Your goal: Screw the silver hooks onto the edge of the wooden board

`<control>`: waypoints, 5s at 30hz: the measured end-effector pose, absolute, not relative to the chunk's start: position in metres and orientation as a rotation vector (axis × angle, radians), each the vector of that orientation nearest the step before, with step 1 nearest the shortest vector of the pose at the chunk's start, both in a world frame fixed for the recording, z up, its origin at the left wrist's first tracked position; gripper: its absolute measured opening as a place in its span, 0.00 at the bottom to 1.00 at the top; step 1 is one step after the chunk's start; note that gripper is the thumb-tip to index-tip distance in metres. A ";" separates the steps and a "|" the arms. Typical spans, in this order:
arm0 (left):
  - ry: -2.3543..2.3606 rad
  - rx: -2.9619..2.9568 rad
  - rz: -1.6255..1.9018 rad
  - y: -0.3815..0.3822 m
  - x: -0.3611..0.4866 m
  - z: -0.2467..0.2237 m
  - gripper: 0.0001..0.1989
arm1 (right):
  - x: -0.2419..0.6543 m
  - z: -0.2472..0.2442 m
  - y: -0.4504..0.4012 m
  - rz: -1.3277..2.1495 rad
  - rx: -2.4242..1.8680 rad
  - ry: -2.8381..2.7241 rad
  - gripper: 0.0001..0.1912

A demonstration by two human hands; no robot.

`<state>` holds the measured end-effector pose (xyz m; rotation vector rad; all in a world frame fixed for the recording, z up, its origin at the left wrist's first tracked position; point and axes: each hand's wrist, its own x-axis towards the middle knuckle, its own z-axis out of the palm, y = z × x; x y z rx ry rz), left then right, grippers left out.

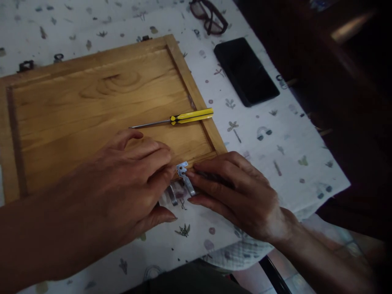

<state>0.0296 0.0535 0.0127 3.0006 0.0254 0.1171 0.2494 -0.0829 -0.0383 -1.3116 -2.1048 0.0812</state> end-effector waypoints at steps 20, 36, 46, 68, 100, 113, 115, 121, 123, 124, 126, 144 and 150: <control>0.201 2.846 0.036 0.049 0.024 0.015 0.19 | 0.250 -0.036 -0.084 0.095 -1.336 -2.082 0.10; 0.151 2.891 0.053 0.052 0.028 0.015 0.22 | 0.250 -0.036 -0.081 0.032 -1.320 -2.111 0.13; 0.149 2.830 0.045 0.057 0.029 0.017 0.25 | 0.248 -0.035 -0.079 -0.010 -1.320 -2.129 0.14; 0.277 2.837 0.183 0.063 0.023 0.023 0.23 | 0.248 -0.038 -0.078 -0.083 -1.277 -2.152 0.13; 0.267 2.789 0.026 0.062 0.027 0.016 0.21 | 0.249 -0.038 -0.078 -0.015 -1.247 -2.130 0.14; 0.250 2.835 -0.005 0.064 0.029 0.017 0.22 | 0.250 -0.038 -0.078 0.007 -1.233 -2.130 0.13; 0.242 2.841 0.008 0.064 0.029 0.016 0.22 | 0.250 -0.039 -0.079 0.004 -1.233 -2.136 0.12; 0.227 2.894 -0.037 0.063 0.031 0.017 0.20 | 0.249 -0.038 -0.080 -0.020 -1.256 -2.148 0.12; 0.231 2.903 -0.057 0.062 0.031 0.017 0.19 | 0.249 -0.036 -0.080 -0.025 -1.262 -2.157 0.12; 0.235 2.907 -0.057 0.062 0.031 0.017 0.19 | 0.249 -0.036 -0.080 -0.026 -1.263 -2.162 0.12; 0.235 2.910 -0.014 0.061 0.030 0.016 0.19 | 0.249 -0.036 -0.080 -0.023 -1.266 -2.170 0.12; 0.179 2.953 0.191 0.060 0.017 0.008 0.21 | 0.249 -0.034 -0.080 -0.008 -1.305 -2.177 0.13; 0.158 2.999 0.146 0.061 0.020 0.007 0.22 | 0.249 -0.034 -0.080 -0.021 -1.280 -2.166 0.13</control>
